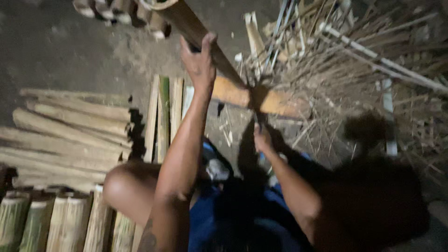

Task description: The person sits on the floor and uses a knife to shave the outer layer off bamboo poles. They hold each pole with one hand and scrape the blade along its length, then place the finished pieces into a stack.

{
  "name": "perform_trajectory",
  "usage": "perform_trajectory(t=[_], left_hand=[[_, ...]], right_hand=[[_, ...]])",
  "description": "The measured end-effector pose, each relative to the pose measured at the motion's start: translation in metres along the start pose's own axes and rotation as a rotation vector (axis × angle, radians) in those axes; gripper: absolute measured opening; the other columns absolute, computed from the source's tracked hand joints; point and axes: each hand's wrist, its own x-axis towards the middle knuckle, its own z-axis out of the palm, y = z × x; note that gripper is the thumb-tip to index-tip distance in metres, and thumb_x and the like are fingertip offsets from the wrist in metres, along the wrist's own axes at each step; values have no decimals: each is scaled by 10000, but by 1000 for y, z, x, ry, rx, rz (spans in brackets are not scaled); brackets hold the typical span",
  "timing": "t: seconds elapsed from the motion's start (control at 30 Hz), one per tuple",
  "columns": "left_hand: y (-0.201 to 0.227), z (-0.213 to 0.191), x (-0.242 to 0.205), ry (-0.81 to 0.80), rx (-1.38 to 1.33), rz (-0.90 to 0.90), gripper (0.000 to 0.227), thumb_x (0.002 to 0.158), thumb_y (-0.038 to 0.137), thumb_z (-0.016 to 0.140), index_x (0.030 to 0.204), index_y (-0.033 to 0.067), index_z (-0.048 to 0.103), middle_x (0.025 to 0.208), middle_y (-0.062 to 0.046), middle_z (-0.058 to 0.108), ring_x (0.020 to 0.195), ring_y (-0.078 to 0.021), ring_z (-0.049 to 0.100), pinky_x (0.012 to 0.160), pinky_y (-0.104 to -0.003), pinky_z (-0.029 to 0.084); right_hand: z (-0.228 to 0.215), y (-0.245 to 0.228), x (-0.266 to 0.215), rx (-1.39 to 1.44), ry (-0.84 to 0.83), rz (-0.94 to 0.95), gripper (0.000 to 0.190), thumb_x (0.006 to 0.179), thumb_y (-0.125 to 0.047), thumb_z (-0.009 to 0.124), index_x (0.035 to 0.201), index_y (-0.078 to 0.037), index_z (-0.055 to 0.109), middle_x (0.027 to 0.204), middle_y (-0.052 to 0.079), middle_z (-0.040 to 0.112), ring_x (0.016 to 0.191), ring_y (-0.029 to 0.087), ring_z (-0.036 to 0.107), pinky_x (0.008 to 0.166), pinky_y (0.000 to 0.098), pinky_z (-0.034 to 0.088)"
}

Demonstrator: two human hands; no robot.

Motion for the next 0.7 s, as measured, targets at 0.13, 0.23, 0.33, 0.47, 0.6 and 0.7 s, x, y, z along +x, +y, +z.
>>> perform_trajectory(t=[0.13,0.23,0.33,0.47,0.6,0.7], left_hand=[[-51,-1,-11,-161,227,58,472,1073,325,669,1363,-33,569,1172,-203,710,1076,-317,681,961,-400,528],[-75,-6,-29,-269,332,-53,510,1086,318,649,1419,-36,495,1151,-227,712,1024,-293,697,919,-395,565],[-58,-5,-15,-114,250,60,799,1032,315,659,1593,21,173,1168,-266,662,981,-279,715,846,-399,593],[5,2,18,-26,86,124,698,1003,318,632,1560,52,306,1383,-164,545,874,-218,654,732,-347,627],[45,3,23,-333,359,226,339,1021,312,693,1164,13,621,976,-120,682,854,-209,651,749,-377,565],[37,3,3,-365,516,418,268,996,238,755,1103,12,659,977,-171,634,822,-249,637,703,-397,549]], right_hand=[[-4,-7,9,178,-4,-2,487,1033,-511,449,807,-88,530,500,16,450,371,179,464,352,380,370],[-13,9,-1,266,-87,-64,520,1054,-509,455,772,-75,508,510,5,427,379,154,427,351,360,357],[-19,9,-7,293,-126,56,512,1025,-542,436,806,-87,520,518,26,433,373,172,425,355,382,374],[-24,2,-18,278,-119,91,532,1004,-611,458,903,-98,556,568,33,447,398,173,435,378,378,397],[-34,-8,-17,129,-38,24,580,996,-615,449,932,-54,580,582,25,508,416,166,491,384,371,424],[-33,-4,-22,298,-130,170,549,994,-616,470,992,-72,544,602,30,454,420,171,433,386,377,405]])
